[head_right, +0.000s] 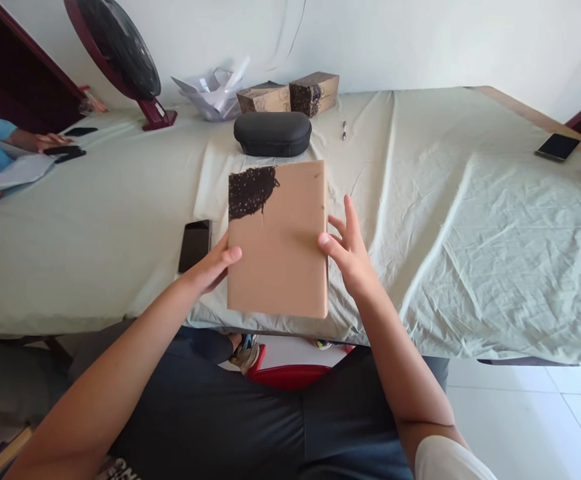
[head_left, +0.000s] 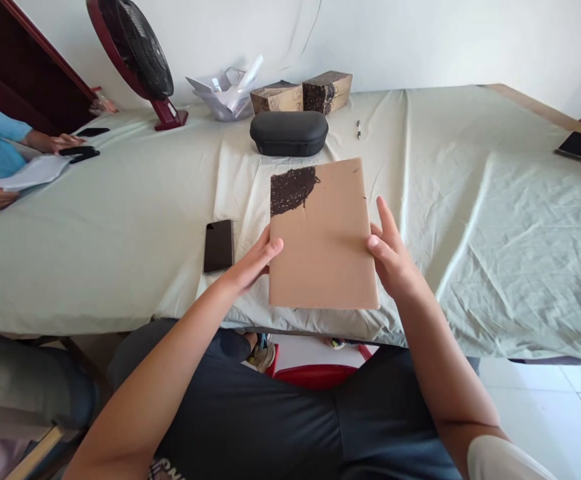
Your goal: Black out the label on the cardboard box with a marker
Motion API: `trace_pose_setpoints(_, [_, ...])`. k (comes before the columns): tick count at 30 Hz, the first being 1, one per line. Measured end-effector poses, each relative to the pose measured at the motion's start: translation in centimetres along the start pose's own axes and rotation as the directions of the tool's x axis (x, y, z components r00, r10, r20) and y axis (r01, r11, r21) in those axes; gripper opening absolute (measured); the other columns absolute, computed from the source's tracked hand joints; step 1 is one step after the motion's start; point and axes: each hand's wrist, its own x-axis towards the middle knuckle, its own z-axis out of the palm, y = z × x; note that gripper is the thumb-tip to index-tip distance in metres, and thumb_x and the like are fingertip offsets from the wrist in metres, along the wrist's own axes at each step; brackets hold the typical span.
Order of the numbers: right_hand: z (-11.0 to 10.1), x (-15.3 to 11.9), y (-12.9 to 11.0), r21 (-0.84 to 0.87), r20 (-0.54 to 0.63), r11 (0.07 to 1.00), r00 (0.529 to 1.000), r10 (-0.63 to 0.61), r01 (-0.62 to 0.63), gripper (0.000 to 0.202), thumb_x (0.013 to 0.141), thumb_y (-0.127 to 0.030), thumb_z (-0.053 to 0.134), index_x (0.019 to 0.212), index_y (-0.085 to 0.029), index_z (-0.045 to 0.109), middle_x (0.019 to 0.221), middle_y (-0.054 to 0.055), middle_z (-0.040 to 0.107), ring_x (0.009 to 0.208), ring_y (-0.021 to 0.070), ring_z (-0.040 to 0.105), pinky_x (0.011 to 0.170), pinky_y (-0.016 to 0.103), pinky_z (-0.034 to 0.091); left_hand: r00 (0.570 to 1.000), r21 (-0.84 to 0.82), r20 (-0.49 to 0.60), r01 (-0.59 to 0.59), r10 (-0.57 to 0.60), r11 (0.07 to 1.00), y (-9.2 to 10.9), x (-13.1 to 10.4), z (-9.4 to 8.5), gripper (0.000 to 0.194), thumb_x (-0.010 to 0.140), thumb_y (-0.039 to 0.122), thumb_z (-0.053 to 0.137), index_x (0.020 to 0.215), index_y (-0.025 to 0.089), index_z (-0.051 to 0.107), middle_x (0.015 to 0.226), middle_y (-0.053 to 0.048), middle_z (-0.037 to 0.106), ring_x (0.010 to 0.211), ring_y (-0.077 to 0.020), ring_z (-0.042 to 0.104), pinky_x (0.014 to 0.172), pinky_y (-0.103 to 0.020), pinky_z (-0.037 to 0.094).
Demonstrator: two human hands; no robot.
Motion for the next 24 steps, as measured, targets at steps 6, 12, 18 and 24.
trace_pose_setpoints(6, [-0.8, 0.0, 1.3, 0.015, 0.082, 0.99, 0.987, 0.138, -0.14, 0.103, 0.095, -0.078, 0.07, 0.178, -0.047, 0.018, 0.173, 0.009, 0.052, 0.158, 0.0418, 0.053, 0.118, 0.067, 0.057, 0.973, -0.009, 0.03, 0.229, -0.229, 0.973, -0.6, 0.2, -0.2, 0.111, 0.082, 0.107, 0.038, 0.16, 0.03, 0.056, 0.135, -0.013, 0.079, 0.125, -0.0427, 0.076, 0.086, -0.052, 0.066])
trace_pose_setpoints(12, [-1.5, -0.2, 1.0, -0.051, 0.145, 0.996, 0.986, 0.083, -0.077, 0.107, 0.093, -0.072, 0.077, 0.179, -0.047, 0.019, 0.166, 0.009, 0.058, 0.152, 0.0413, 0.059, 0.126, 0.07, 0.048, 0.984, -0.104, -0.156, 0.068, -0.084, 0.992, -0.2, 0.3, 0.3, 0.095, 0.089, 0.08, 0.061, 0.168, 0.033, 0.04, 0.163, -0.012, 0.061, 0.137, -0.0414, 0.068, 0.096, -0.054, 0.067])
trace_pose_setpoints(18, [-0.2, -1.0, -0.6, -0.316, 0.086, 0.941, 0.992, -0.096, 0.119, 0.131, 0.074, -0.067, 0.095, 0.179, -0.045, 0.019, 0.176, 0.011, 0.039, 0.161, 0.0514, 0.042, 0.129, 0.075, 0.041, 0.981, 0.02, -0.183, -0.058, 0.061, 0.998, -0.2, 0.7, -0.1, 0.116, 0.087, 0.07, 0.072, 0.176, 0.042, 0.002, 0.178, -0.013, 0.043, 0.151, -0.0414, 0.058, 0.11, -0.059, 0.062])
trace_pose_setpoints(24, [2.8, -2.2, -1.6, -0.613, 0.174, 0.655, 0.884, -0.433, 0.442, 0.141, 0.068, -0.059, 0.099, 0.179, -0.045, 0.014, 0.178, 0.012, 0.032, 0.161, 0.0586, 0.03, 0.129, 0.082, 0.03, 0.867, 0.397, -0.33, -0.231, 0.373, 0.888, -0.2, 0.2, -1.7, 0.136, 0.076, 0.101, 0.066, 0.171, 0.051, -0.018, 0.189, -0.011, -0.013, 0.175, -0.0427, 0.013, 0.121, -0.06, 0.052])
